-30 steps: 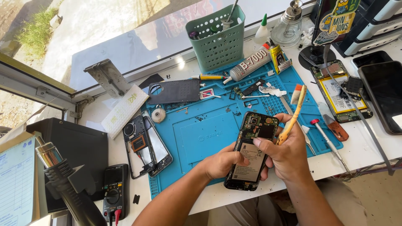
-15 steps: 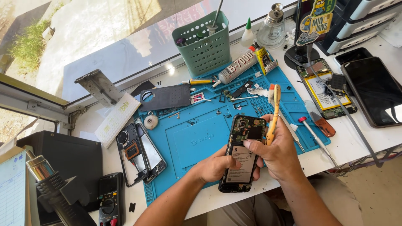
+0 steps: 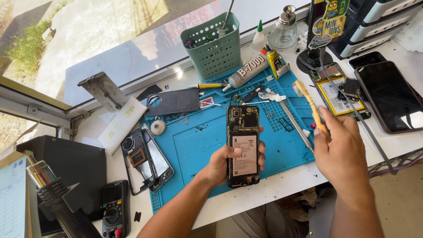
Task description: Repairing a mobile phone by cleaning the frame with a brush and assembling components.
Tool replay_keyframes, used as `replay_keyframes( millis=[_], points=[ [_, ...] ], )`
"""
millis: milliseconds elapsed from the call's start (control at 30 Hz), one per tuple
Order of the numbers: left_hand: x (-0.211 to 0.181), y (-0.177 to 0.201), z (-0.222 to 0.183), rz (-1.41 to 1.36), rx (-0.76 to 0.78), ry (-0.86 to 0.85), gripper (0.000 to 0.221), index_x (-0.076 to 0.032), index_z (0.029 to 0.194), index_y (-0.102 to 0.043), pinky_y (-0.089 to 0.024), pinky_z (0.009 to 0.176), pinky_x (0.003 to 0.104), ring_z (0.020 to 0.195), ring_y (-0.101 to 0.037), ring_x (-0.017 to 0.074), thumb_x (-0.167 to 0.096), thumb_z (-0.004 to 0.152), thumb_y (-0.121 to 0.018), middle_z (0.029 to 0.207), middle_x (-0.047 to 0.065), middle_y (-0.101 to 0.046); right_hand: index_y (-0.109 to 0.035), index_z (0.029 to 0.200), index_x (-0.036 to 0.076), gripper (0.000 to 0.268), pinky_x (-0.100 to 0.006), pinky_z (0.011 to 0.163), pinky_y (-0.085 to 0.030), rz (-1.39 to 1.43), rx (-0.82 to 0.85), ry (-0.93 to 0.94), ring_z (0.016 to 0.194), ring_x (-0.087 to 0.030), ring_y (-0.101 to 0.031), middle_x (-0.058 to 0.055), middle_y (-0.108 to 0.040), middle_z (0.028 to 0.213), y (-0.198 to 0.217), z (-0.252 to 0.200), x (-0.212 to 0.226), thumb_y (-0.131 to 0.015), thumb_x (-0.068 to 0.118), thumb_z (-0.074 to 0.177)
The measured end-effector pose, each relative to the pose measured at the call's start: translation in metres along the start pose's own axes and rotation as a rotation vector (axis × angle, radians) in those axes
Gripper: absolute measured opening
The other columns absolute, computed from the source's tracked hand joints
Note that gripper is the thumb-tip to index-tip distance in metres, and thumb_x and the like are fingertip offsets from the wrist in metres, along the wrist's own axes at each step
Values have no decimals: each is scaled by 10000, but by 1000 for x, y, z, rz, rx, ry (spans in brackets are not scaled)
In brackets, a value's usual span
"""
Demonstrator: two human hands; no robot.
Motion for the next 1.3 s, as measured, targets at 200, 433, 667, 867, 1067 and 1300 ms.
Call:
replay_keyframes(
  millis=[200,433,667,867,1067,1300],
  points=[
    [0,9,-1,-106,-47,-25,788,-79,1598,-356,-557,957,453,1036,-654,266,-256,903,-684,1212,129,-619,-625,1454,111,509,-597,702,-505,-276,-83,-53,1022,-365,-661,-36,-704,1189,-4,7,3,-670,128,948],
    [2,12,-2,-86,-59,-30,740,-90,1590,-344,-515,1086,548,1116,-665,303,-254,949,-675,1266,140,-617,-711,1292,96,366,-533,772,-459,-344,-242,133,1054,-386,-627,-28,-743,1180,-12,7,0,-765,184,940],
    [10,35,-6,134,-100,-2,523,-33,1369,-553,-576,943,433,1130,-694,295,-375,982,-633,1219,174,-702,-546,1454,171,888,-392,943,-580,214,518,82,1105,-178,-689,-49,-669,1282,-58,-46,84,-493,740,774],
    [5,34,-5,263,-205,-16,399,-60,1275,-610,-543,995,345,1119,-654,171,-406,1105,-507,1198,64,-673,-412,1550,65,868,-497,1128,-349,156,468,276,1505,-374,-331,-212,-354,1622,-79,-62,96,-682,556,887],
    [-17,9,-1,466,-108,-60,906,-169,1644,164,-278,1286,519,1503,-285,256,-492,1046,-435,1633,104,-218,-501,1475,57,526,-462,824,-569,239,425,267,952,-361,-741,-178,-740,1187,-68,-47,84,-446,256,991],
    [-48,16,-2,689,-272,-322,688,-10,1633,-266,-589,975,374,1211,-600,210,-277,1067,-554,1361,107,-572,-538,1448,-90,552,-579,861,-541,1274,551,-529,1099,-421,-644,-301,-675,1260,-89,-25,27,-453,24,915]
  ],
)
Point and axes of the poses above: each hand's wrist, its own z-axis towards the middle knuckle, its own y-axis out of the back of the hand, x = y × z, the point moved 8 cm from there along z, towards the middle knuckle
